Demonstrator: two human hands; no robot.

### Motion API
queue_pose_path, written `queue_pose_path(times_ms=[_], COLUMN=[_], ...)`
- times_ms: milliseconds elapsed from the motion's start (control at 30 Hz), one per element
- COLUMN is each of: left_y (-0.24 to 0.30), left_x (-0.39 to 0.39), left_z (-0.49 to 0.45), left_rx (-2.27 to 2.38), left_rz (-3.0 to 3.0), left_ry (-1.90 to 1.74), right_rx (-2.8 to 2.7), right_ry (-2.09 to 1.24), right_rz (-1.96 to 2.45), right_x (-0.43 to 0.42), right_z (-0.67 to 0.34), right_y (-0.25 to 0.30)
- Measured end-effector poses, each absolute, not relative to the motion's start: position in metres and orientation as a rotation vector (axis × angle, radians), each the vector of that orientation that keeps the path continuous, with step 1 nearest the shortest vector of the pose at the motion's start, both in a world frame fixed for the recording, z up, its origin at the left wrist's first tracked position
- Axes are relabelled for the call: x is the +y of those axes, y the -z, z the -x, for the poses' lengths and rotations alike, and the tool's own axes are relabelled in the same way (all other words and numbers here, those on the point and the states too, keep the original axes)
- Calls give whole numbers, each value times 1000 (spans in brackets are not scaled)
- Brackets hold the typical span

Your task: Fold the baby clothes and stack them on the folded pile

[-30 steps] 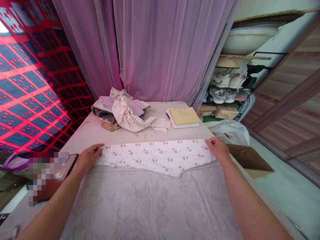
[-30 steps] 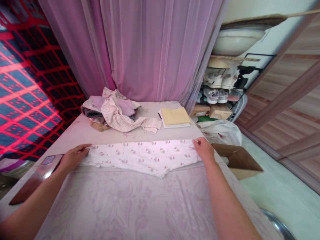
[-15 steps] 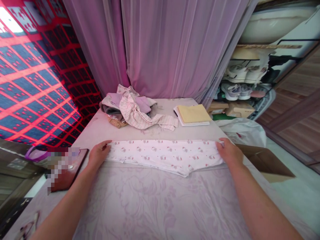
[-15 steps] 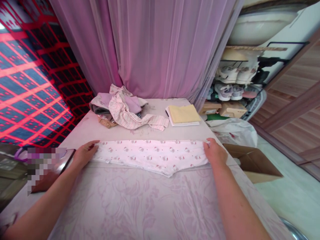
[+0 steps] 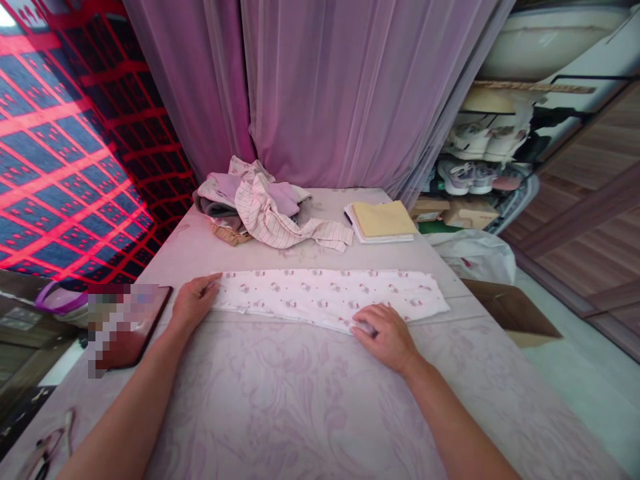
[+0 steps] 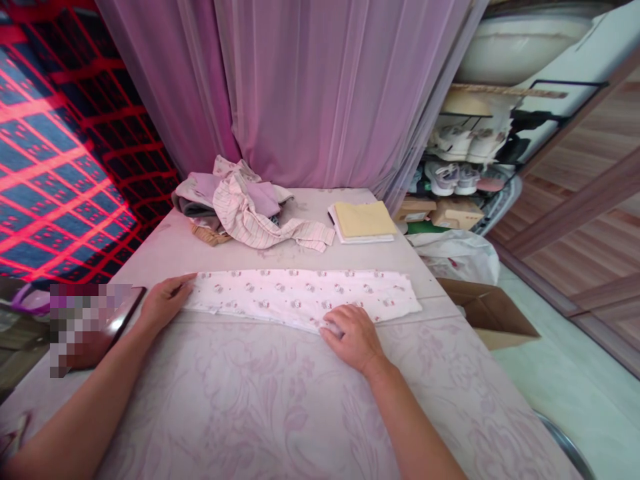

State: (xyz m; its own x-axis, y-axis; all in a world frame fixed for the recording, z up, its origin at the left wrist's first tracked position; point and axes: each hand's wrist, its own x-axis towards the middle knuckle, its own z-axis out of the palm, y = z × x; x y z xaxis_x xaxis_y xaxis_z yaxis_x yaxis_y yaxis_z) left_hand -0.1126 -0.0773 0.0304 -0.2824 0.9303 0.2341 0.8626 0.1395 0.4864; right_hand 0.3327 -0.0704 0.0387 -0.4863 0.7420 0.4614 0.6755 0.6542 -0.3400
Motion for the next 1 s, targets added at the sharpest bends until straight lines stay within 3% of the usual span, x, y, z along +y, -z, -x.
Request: queue_pose_path(times_ms=[1000], left_y=[-10], left_x=[-81], left_z=[108], left_rx=[2333], left_rz=[-1883], left_ry=[-927], right_rx=[-2306], right_ry=[-252], right_rz=[925], right_x=[-75], right_z=[-334], right_y=[-31])
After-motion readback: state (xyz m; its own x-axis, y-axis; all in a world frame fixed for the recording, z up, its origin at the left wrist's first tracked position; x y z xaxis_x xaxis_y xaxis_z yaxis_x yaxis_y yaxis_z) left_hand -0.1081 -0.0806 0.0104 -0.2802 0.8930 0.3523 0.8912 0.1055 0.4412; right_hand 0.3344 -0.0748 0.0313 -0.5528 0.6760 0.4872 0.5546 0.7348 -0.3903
